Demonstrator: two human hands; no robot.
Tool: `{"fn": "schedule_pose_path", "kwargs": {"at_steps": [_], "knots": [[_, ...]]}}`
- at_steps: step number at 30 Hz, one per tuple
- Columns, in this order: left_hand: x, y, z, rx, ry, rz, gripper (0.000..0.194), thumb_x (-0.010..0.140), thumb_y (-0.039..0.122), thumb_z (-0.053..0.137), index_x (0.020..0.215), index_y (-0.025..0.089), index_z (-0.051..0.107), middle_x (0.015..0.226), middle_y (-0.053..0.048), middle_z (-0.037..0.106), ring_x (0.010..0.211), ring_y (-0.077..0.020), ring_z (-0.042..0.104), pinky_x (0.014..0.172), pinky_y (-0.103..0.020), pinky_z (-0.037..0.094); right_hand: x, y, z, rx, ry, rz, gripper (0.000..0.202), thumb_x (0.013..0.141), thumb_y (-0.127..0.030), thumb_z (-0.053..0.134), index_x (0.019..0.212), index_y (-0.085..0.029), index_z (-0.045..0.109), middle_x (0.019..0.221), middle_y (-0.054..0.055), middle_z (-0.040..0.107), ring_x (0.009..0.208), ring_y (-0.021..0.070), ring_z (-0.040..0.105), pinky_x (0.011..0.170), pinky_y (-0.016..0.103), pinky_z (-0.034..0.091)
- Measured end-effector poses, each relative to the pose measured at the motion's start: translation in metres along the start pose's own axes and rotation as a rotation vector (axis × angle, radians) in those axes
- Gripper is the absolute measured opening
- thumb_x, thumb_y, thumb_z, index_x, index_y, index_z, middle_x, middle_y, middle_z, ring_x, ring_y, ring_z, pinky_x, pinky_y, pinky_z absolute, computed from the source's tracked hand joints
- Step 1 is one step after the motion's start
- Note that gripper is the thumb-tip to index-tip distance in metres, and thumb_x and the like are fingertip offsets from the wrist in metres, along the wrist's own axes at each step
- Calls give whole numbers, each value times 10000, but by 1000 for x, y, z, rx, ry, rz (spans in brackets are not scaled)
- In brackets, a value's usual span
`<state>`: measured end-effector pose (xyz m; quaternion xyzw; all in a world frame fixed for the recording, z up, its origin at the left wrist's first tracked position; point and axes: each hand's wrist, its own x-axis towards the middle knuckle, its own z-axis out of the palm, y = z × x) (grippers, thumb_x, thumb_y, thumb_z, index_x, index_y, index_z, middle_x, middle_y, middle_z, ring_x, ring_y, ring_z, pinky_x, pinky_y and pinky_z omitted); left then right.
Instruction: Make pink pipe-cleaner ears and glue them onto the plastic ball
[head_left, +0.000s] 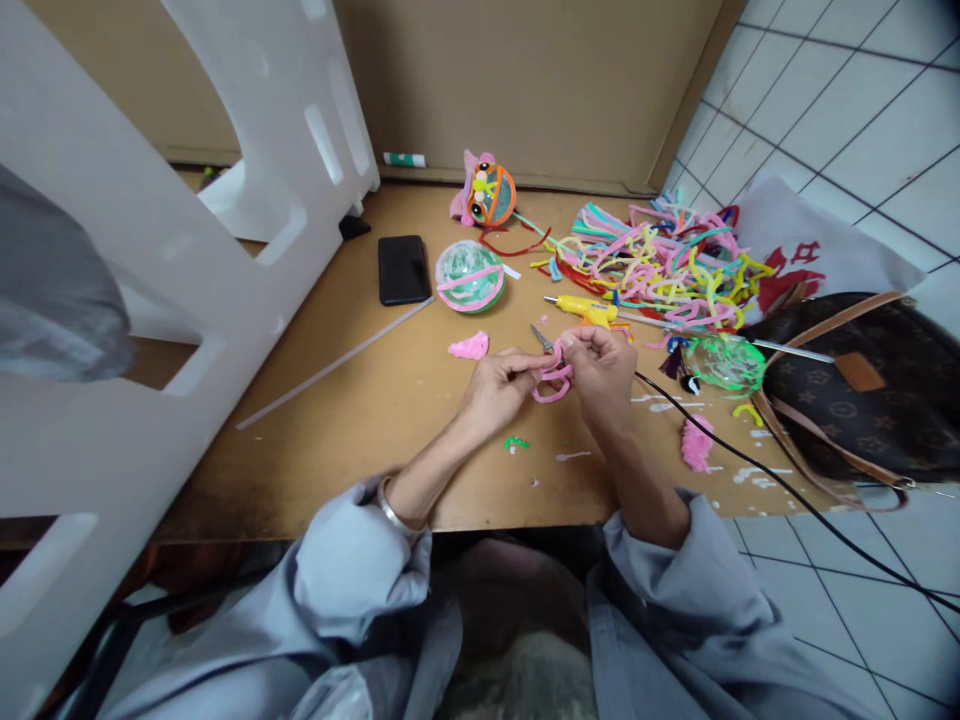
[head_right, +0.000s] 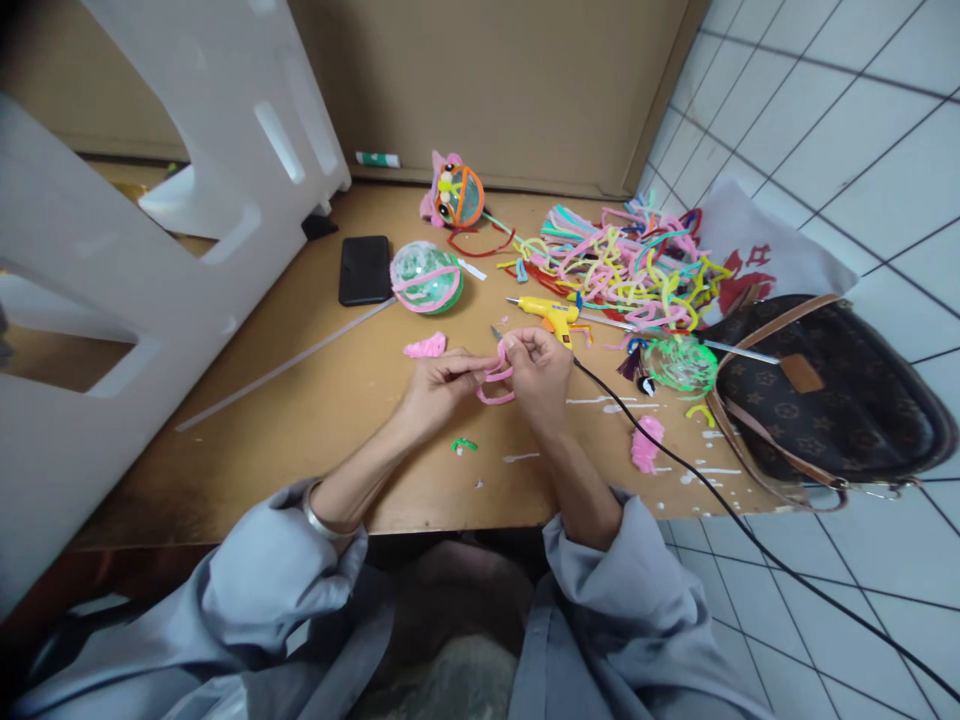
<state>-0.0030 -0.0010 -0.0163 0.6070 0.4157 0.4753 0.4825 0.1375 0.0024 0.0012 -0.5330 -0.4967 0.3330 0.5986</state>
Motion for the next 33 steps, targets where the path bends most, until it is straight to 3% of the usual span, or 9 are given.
{"fn": "schedule_pose_path", "kwargs": {"at_steps": [9, 14, 20, 25, 33], "knots": [[0, 2, -1, -5, 6, -9, 266, 792, 75, 653, 900, 234, 838, 812, -47, 741, 762, -152, 659, 741, -276, 546, -1, -3, 1, 44, 8, 23, 123, 708, -309, 653, 675, -194, 624, 544, -22, 623, 469, 119, 557, 447, 235, 465], [0, 2, 2, -152, 44, -67, 194, 773, 129, 699, 895, 205, 829, 868, -54, 782, 766, -163, 674, 736, -284, 546, -1, -3, -1, 28, -1, 39, 183, 733, -368, 669, 736, -187, 643, 579, -14, 639, 468, 107, 550, 439, 222, 451], [1, 4, 1, -256, 57, -103, 123, 700, 193, 760, 815, 167, 793, 626, 1, 688, 567, -103, 557, 574, -224, 457, 2, 0, -2, 49, -34, 66, 269, 757, -451, 687, 772, -184, 662, 577, -26, 601, 473, 106, 529, 461, 233, 457], [3, 6, 1, -339, 106, -143, 185, 630, 213, 805, 783, 145, 727, 564, 35, 621, 485, -63, 493, 517, -199, 408, 3, 3, -3, 70, -16, 32, 356, 826, -546, 648, 853, -195, 700, 621, -21, 609, 492, 105, 497, 466, 236, 430], [4, 6, 0, -356, 175, -107, 324, 585, 328, 871, 759, 153, 662, 573, 45, 617, 489, -63, 513, 535, -211, 443, 1, 1, -3, 82, -40, 44, 471, 838, -675, 601, 859, -211, 674, 508, -59, 476, 437, 100, 429, 430, 227, 343]]}}
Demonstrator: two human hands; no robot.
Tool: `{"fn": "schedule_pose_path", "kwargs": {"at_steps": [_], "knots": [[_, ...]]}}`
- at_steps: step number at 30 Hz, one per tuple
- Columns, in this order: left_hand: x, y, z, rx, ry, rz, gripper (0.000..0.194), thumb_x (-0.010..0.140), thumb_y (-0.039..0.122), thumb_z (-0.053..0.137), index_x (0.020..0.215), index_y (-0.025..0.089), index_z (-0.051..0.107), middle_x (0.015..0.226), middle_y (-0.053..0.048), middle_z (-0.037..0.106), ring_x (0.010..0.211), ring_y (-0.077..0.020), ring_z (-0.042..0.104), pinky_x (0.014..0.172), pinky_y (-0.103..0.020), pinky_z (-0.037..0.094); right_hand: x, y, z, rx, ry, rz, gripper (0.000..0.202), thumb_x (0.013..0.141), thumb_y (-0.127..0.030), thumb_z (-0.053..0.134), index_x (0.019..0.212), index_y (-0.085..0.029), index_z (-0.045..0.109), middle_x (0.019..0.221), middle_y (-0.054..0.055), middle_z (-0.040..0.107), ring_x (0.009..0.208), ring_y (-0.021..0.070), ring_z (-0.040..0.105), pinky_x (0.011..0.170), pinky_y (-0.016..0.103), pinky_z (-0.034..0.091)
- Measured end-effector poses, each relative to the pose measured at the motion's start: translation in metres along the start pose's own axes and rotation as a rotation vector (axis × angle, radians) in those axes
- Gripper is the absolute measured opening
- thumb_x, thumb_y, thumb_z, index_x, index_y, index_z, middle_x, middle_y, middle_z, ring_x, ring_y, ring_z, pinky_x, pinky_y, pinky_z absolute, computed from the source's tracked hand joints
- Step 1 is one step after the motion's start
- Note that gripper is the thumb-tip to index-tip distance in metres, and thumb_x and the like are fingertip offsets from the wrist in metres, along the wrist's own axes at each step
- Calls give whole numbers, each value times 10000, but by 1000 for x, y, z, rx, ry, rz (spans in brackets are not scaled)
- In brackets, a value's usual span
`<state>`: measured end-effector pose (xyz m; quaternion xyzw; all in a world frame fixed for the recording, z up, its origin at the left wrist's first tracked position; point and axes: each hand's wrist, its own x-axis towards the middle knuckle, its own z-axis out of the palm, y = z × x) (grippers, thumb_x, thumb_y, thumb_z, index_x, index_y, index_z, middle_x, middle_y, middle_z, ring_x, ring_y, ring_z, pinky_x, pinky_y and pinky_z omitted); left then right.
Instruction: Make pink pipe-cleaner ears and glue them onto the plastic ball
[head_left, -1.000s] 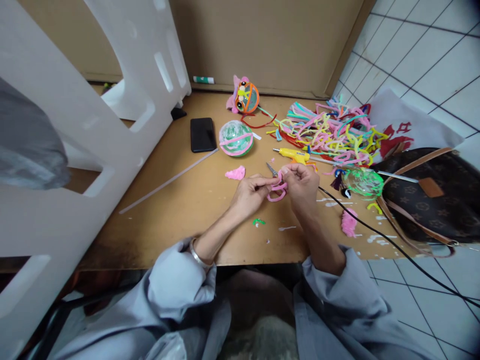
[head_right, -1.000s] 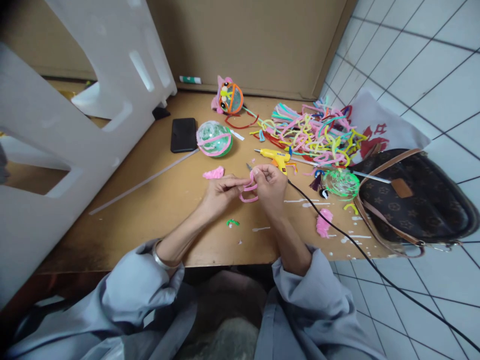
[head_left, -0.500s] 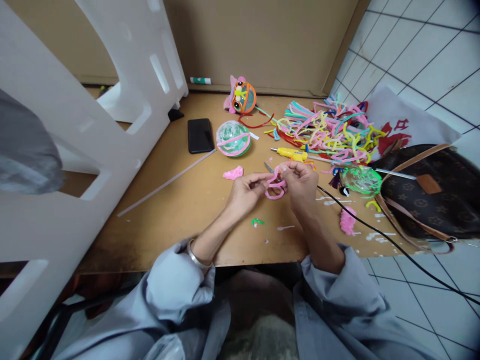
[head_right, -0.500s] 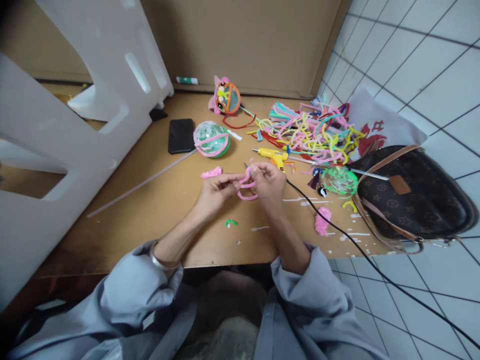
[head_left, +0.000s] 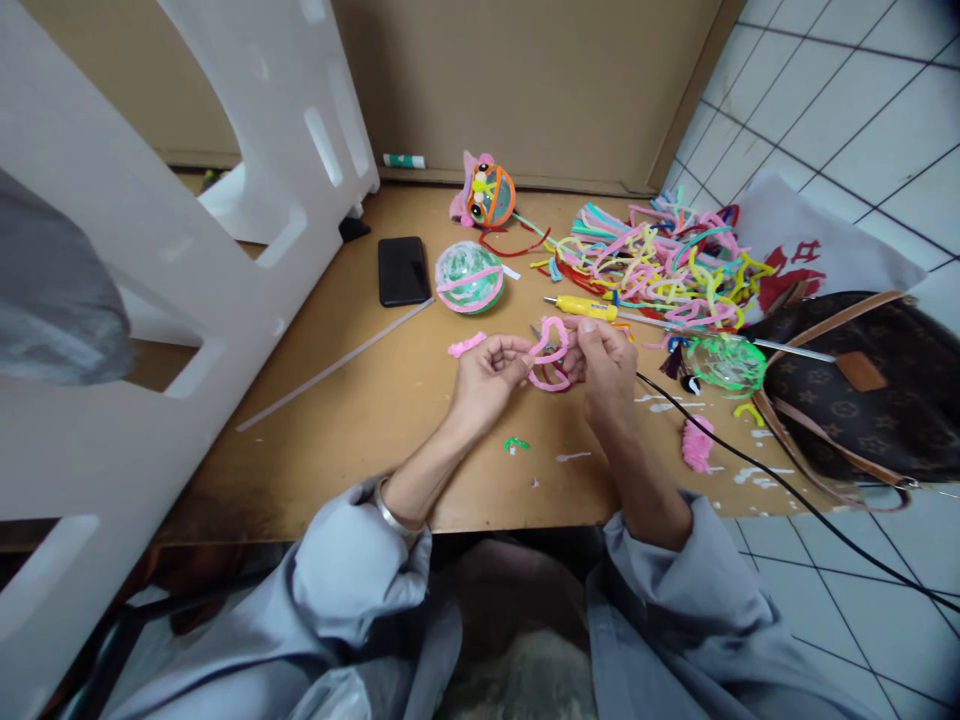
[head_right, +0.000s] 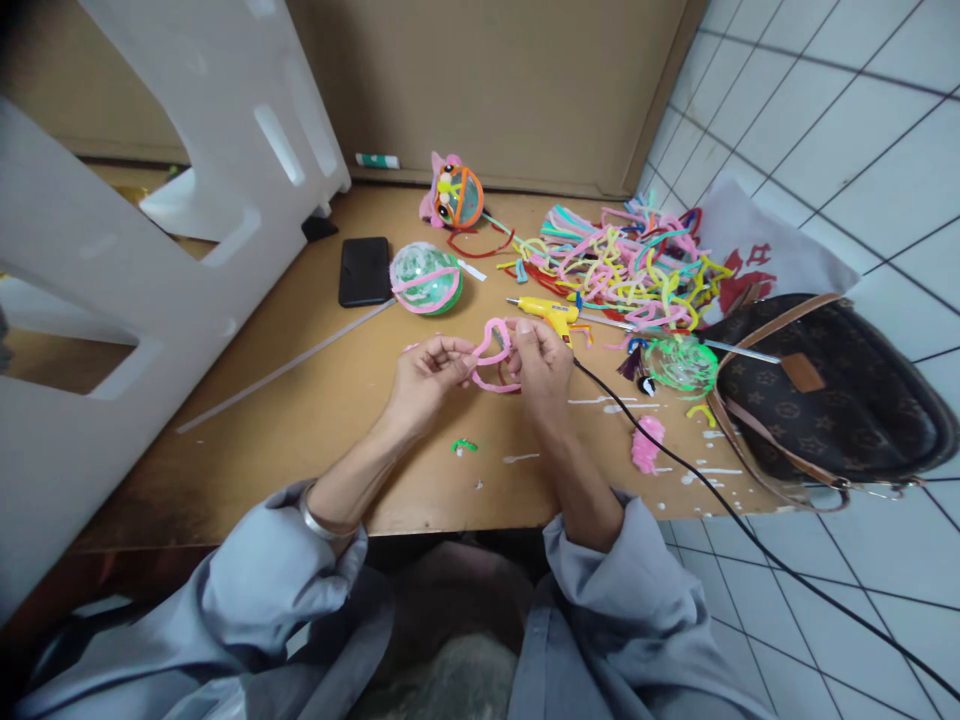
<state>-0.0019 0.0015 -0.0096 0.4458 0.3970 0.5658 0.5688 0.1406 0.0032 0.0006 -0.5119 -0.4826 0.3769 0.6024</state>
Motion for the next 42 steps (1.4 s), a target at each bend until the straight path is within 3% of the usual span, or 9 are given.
{"fn": "schedule_pose_path", "kwargs": {"at_steps": [6, 10, 15, 20, 24, 30, 35, 38, 42], "knots": [[-1, 0, 1, -8, -1, -16, 372, 572, 368, 901, 747, 153, 653, 585, 38, 635, 504, -66, 541, 539, -209, 457, -3, -4, 2, 69, -228, 196, 441, 617, -569, 836, 686, -191, 619, 485, -64, 493, 434, 76, 407, 425, 219, 321], [-2, 0, 0, -29, -46, -31, 382, 599, 381, 903, 777, 143, 663, 613, 28, 651, 543, -78, 587, 576, -220, 497, -3, 0, 3, 135, -250, 263, 450, 553, -542, 868, 629, -190, 596, 450, -81, 449, 425, 66, 370, 416, 214, 305], [-2, 0, -1, -97, -67, -89, 336, 669, 402, 849, 821, 143, 697, 667, -4, 690, 590, -100, 632, 590, -226, 524, -1, 0, 3, 169, -213, 250, 452, 539, -517, 879, 584, -190, 570, 441, -77, 446, 427, 62, 360, 416, 212, 289], [-3, 1, -2, 27, -74, -71, 329, 687, 460, 824, 726, 151, 715, 599, -2, 639, 542, -87, 540, 511, -205, 422, -1, -1, 2, 118, -178, 201, 455, 560, -533, 864, 581, -194, 562, 438, -75, 439, 419, 60, 336, 406, 214, 270], [-4, 1, -2, 135, -53, -30, 319, 662, 447, 844, 695, 147, 738, 536, 17, 589, 486, -64, 413, 479, -215, 320, -3, -5, 3, 115, -229, 153, 447, 609, -536, 844, 599, -197, 554, 458, -82, 415, 441, 62, 337, 431, 222, 299], [-1, 10, -5, -11, 4, -45, 289, 635, 404, 855, 690, 150, 727, 583, 12, 624, 514, -67, 466, 513, -213, 378, -6, -10, 5, 59, -361, 92, 408, 724, -589, 740, 735, -192, 645, 592, -43, 542, 528, 88, 462, 524, 238, 407], [6, 16, -11, -78, 86, -18, 323, 598, 403, 869, 673, 143, 692, 596, 15, 627, 504, -54, 472, 500, -194, 386, -7, -3, 5, -246, -306, -45, 196, 723, -380, 741, 777, -196, 701, 648, -25, 645, 561, 109, 527, 564, 245, 414], [7, 18, -14, -2, 120, 32, 316, 636, 408, 853, 684, 144, 687, 587, 19, 610, 501, -60, 473, 497, -199, 380, -8, -3, 4, -377, -250, -216, 106, 796, -300, 669, 759, -206, 700, 653, -11, 650, 571, 129, 531, 568, 261, 406], [6, 17, -18, 164, 108, 122, 307, 736, 428, 793, 687, 150, 673, 557, 25, 554, 505, -76, 441, 499, -219, 344, -11, -2, 4, -541, -151, -483, 143, 886, -287, 631, 781, -217, 699, 750, 30, 684, 658, 165, 573, 633, 295, 411]]}}
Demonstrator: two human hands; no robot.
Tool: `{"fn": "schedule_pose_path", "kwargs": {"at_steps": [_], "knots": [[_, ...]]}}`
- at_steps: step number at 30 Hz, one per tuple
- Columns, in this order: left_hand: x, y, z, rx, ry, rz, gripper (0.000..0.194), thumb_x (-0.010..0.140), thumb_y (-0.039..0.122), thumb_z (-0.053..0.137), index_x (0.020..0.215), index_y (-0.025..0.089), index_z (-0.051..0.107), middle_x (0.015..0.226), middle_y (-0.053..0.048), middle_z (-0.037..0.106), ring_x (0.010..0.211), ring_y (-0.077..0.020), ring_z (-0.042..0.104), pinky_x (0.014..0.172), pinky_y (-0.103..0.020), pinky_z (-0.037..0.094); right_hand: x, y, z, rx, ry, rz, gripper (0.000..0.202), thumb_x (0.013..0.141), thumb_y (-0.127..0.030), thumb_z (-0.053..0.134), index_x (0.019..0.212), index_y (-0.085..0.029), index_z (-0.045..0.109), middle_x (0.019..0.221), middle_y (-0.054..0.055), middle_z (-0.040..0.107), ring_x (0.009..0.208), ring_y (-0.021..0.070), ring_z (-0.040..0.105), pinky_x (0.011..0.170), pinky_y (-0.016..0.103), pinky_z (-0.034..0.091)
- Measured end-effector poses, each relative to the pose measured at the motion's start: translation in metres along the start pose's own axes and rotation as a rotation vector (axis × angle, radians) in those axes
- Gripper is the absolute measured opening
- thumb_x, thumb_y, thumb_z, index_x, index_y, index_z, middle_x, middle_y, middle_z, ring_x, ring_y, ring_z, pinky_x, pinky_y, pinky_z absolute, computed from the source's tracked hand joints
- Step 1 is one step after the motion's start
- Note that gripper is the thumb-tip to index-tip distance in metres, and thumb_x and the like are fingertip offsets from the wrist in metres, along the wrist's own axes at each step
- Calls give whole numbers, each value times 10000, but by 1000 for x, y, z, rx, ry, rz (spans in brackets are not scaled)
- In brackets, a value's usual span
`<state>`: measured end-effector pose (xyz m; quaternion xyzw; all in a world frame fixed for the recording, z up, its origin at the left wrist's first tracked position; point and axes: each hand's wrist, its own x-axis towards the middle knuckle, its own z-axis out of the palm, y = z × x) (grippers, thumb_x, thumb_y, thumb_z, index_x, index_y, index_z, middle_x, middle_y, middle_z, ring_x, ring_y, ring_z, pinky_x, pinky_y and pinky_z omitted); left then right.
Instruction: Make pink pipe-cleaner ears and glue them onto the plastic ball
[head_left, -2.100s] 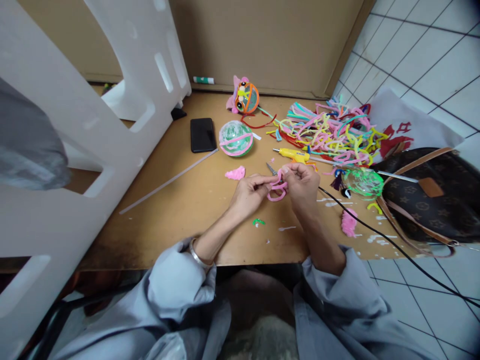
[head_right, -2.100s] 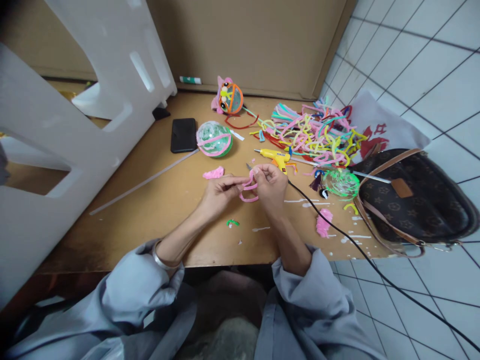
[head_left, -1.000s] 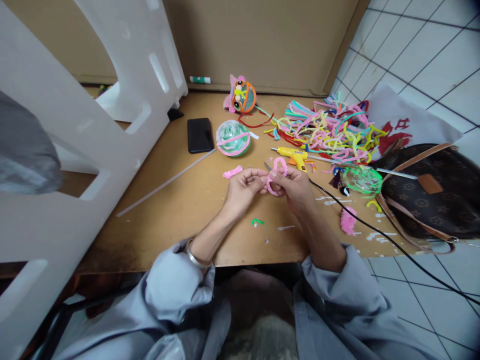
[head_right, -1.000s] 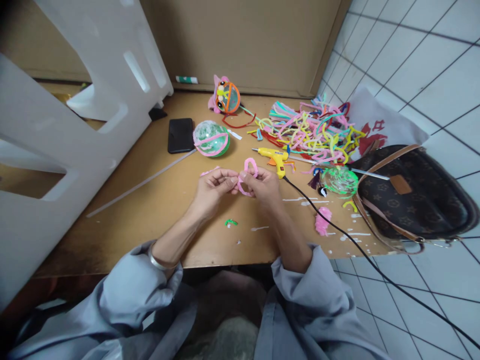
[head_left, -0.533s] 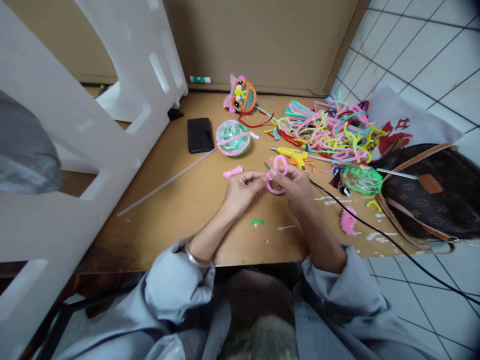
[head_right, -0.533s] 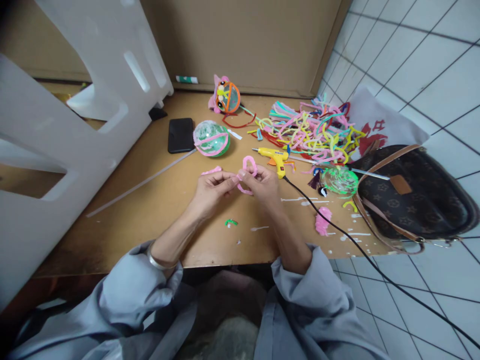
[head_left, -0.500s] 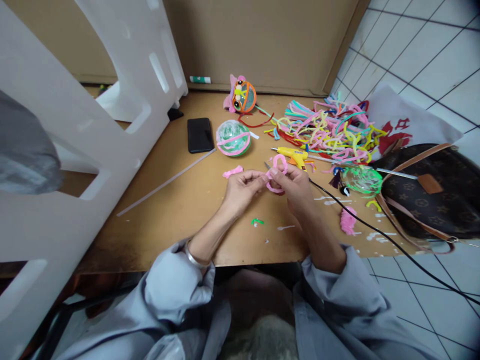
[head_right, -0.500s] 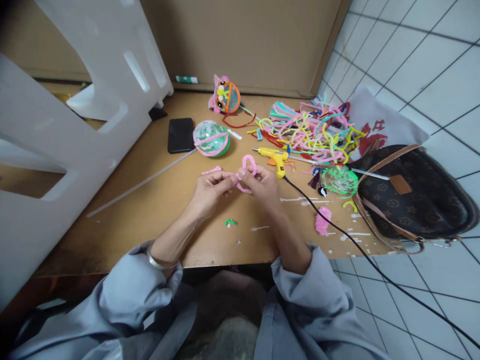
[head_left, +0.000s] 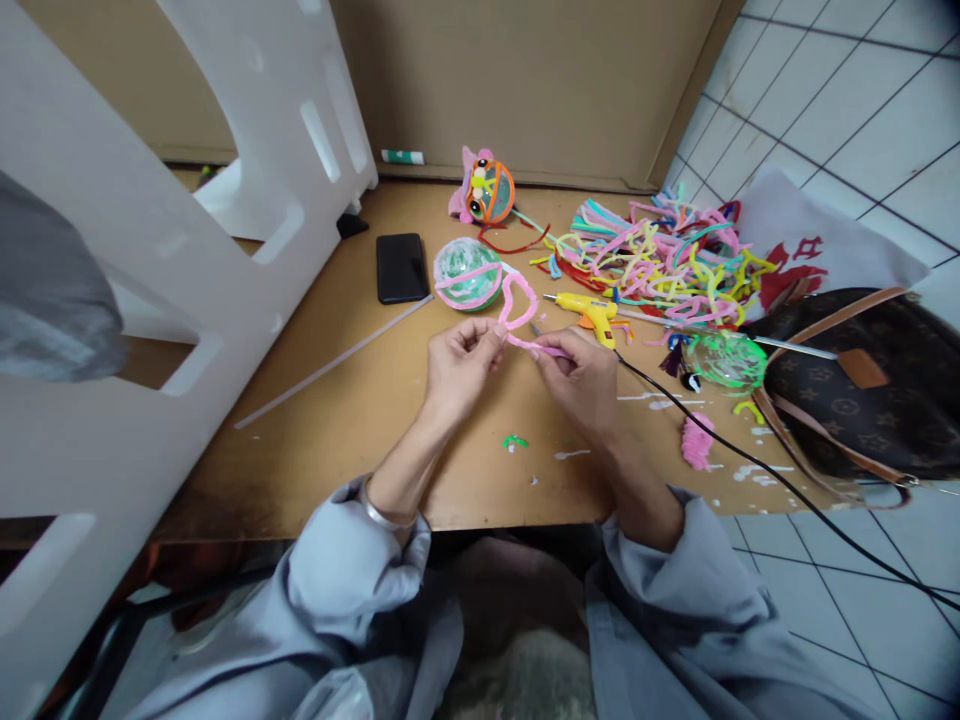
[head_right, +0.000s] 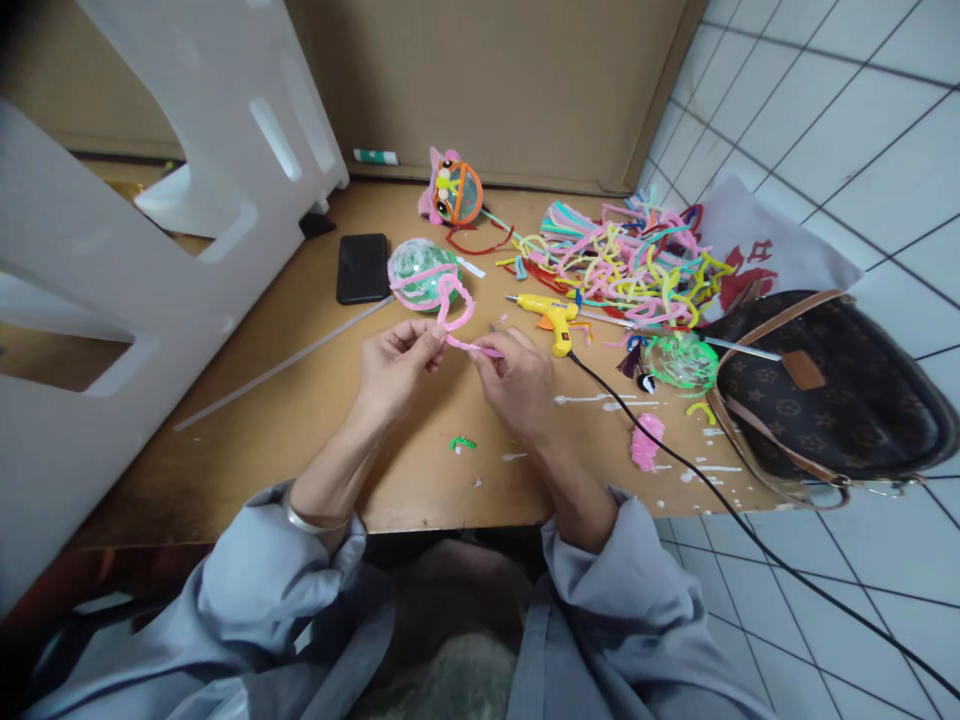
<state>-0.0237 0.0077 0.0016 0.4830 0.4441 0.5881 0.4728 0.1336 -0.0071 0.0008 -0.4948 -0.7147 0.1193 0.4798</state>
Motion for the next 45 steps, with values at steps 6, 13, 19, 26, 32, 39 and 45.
{"fn": "schedule_pose_path", "kwargs": {"at_steps": [6, 13, 19, 26, 32, 39, 45], "knots": [[-3, -1, -1, 349, -6, 77, 221, 861, 317, 650, 718, 149, 648, 581, 36, 515, 527, -86, 385, 547, -233, 316, -5, 4, 3, -465, 100, -239, 272, 1000, -306, 527, 794, -208, 675, 744, 45, 656, 727, 187, 543, 698, 336, 326], [-4, 0, -4, 749, -155, 152, 227, 893, 229, 554, 698, 147, 636, 598, 18, 527, 547, -103, 404, 592, -253, 320, -4, 5, 3, -682, 141, -407, 269, 1013, -179, 470, 909, -211, 716, 751, 40, 617, 746, 183, 488, 728, 355, 282], [-3, -9, -9, 994, -356, 339, 248, 900, 150, 522, 795, 153, 747, 705, -59, 639, 669, -167, 534, 722, -301, 407, -2, 9, 4, -527, 102, -430, 262, 993, -174, 487, 918, -226, 732, 817, 46, 617, 785, 187, 507, 753, 354, 311], [-2, -1, -13, 818, -642, 433, 244, 899, 126, 545, 886, 167, 785, 819, -69, 710, 753, -166, 625, 724, -276, 448, 7, 19, -12, 109, -87, -64, 196, 891, -217, 569, 847, -203, 760, 766, 34, 610, 705, 168, 550, 646, 310, 417], [-9, 19, -8, 306, -714, 254, 168, 896, 269, 664, 858, 206, 814, 800, -43, 714, 705, -136, 615, 688, -257, 465, 9, 20, -23, 649, -181, 381, 140, 746, -329, 733, 794, -199, 741, 630, -7, 604, 523, 111, 473, 500, 253, 359], [-9, 7, 2, -127, -273, 33, 354, 689, 510, 854, 776, 171, 796, 632, -10, 647, 549, -89, 497, 535, -232, 417, 9, 10, -17, 735, -284, 341, 131, 792, -308, 696, 770, -184, 662, 541, -68, 437, 478, 77, 354, 489, 250, 273], [-6, 2, 5, -157, -127, -28, 426, 599, 530, 889, 726, 149, 747, 588, -4, 645, 502, -75, 493, 490, -210, 402, 8, 10, -13, 705, -324, 332, 185, 784, -352, 729, 835, -186, 663, 735, -4, 631, 567, 89, 473, 523, 240, 344]]}}
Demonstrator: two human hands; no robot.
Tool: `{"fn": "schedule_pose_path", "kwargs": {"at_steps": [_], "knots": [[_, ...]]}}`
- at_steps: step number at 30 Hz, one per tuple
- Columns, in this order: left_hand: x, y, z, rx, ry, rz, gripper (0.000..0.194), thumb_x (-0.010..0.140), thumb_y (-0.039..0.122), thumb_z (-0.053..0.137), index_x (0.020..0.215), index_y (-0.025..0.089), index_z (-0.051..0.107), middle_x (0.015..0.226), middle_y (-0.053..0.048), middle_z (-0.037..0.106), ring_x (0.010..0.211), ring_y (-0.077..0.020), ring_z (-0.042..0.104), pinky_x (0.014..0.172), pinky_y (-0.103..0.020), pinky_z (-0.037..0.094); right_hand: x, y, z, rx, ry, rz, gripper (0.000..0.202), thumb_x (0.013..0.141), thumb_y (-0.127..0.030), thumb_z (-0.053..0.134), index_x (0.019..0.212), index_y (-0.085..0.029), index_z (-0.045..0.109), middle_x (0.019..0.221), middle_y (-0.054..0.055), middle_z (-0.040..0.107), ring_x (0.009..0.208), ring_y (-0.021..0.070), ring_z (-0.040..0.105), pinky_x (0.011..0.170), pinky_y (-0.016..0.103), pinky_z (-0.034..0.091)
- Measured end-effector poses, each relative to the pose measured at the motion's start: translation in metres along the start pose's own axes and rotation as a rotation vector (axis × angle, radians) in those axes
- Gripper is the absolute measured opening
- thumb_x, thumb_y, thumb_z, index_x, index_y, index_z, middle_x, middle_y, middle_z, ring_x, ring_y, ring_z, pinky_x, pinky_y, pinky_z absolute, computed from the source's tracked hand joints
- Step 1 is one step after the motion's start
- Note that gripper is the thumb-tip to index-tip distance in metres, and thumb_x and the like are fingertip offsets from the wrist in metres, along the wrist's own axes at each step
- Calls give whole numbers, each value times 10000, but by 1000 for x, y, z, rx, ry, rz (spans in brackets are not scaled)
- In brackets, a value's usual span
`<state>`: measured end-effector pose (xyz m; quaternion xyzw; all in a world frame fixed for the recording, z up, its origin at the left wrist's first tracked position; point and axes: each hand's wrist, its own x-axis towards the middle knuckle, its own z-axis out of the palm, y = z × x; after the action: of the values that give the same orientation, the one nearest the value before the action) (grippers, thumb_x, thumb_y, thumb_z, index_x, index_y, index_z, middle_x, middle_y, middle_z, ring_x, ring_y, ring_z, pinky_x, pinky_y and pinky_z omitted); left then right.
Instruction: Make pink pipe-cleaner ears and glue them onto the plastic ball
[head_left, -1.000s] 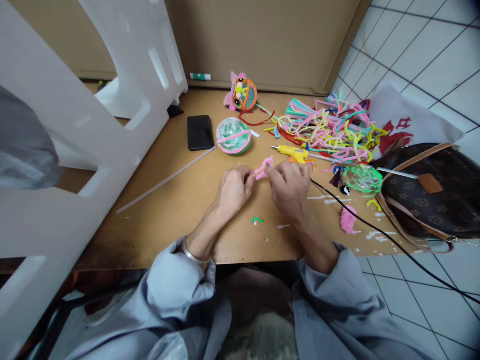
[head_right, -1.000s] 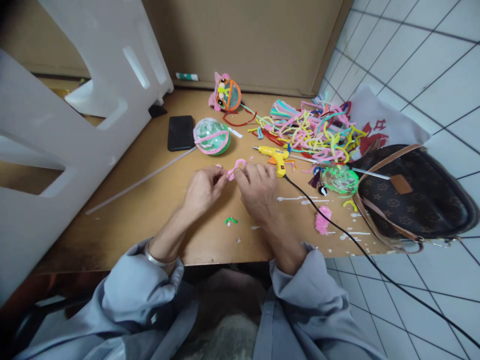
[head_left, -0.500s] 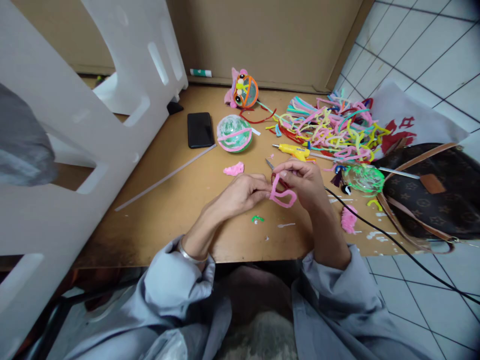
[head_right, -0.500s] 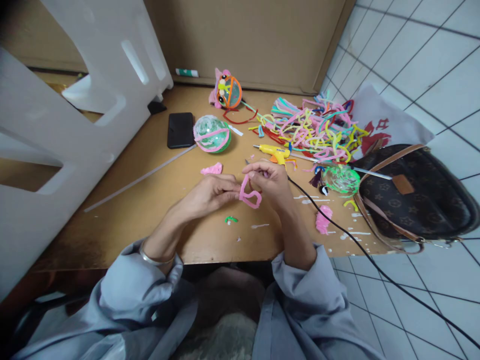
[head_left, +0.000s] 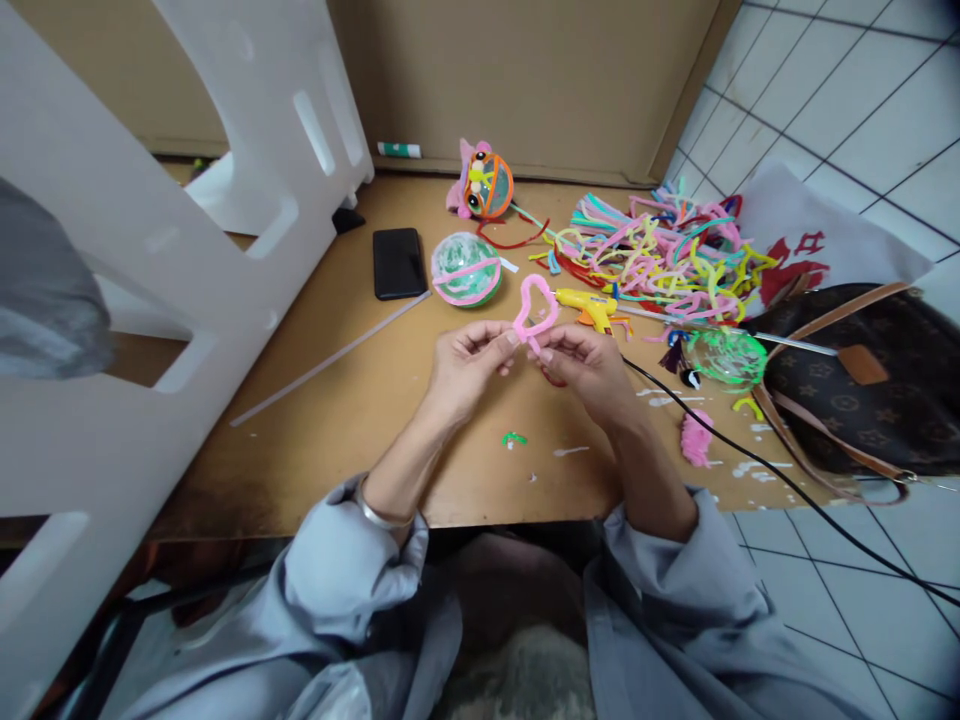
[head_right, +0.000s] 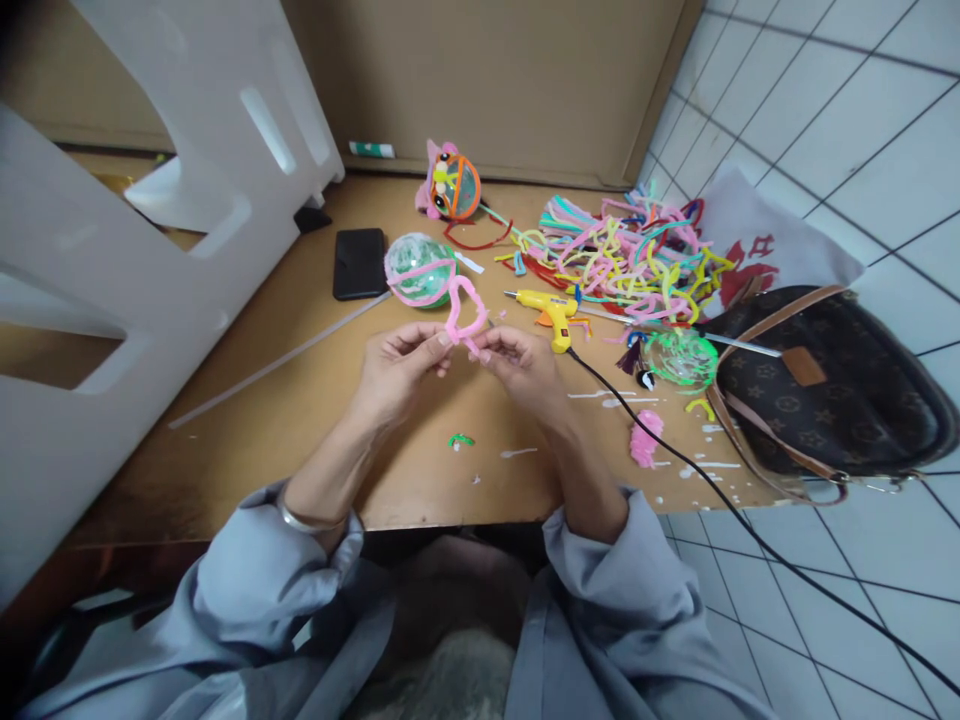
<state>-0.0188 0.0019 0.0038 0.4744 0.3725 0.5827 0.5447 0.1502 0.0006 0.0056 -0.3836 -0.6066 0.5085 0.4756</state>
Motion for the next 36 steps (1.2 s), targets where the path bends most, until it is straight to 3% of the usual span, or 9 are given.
{"fn": "schedule_pose_path", "kwargs": {"at_steps": [3, 10, 15, 20, 25, 36], "knots": [[0, 0, 0, 27, 1, -10, 417, 607, 518, 881, 703, 145, 721, 559, 4, 627, 485, -71, 484, 474, -201, 384, 0, 2, 1, 3, -19, 53, 207, 789, -375, 716, 857, -191, 649, 744, 0, 647, 597, 101, 528, 548, 242, 385], [0, -1, 1, 135, 50, -18, 280, 686, 395, 816, 672, 149, 683, 514, 24, 573, 466, -69, 462, 476, -207, 368, 1, 0, 9, 36, -6, 25, 166, 803, -334, 643, 889, -194, 614, 647, -65, 499, 517, 71, 325, 495, 232, 241], [0, -3, 2, 175, 65, -6, 275, 712, 388, 798, 665, 156, 658, 523, 26, 561, 475, -74, 456, 478, -214, 361, -1, -3, 17, 27, 67, 30, 357, 779, -530, 715, 847, -193, 618, 605, -80, 433, 517, 68, 285, 499, 242, 219], [-3, -6, 5, 210, 76, 10, 251, 732, 362, 776, 671, 153, 654, 546, 33, 550, 489, -70, 428, 484, -215, 335, 0, 1, 20, -3, 162, 35, 475, 695, -627, 776, 718, -197, 577, 520, -94, 387, 491, 61, 279, 486, 236, 214], [-4, -10, 6, 239, 72, 25, 228, 759, 348, 733, 674, 155, 646, 567, 37, 542, 518, -72, 427, 512, -220, 344, 2, 6, 23, 24, 234, 38, 487, 643, -617, 809, 648, -194, 567, 495, -90, 368, 487, 61, 303, 482, 232, 251], [-5, -8, 7, 268, 70, 50, 213, 773, 340, 706, 662, 169, 647, 582, 29, 568, 557, -91, 454, 571, -237, 384, -1, -2, 27, -23, 268, 57, 472, 670, -628, 775, 648, -183, 621, 489, -88, 354, 477, 54, 254, 471, 237, 213]]}}
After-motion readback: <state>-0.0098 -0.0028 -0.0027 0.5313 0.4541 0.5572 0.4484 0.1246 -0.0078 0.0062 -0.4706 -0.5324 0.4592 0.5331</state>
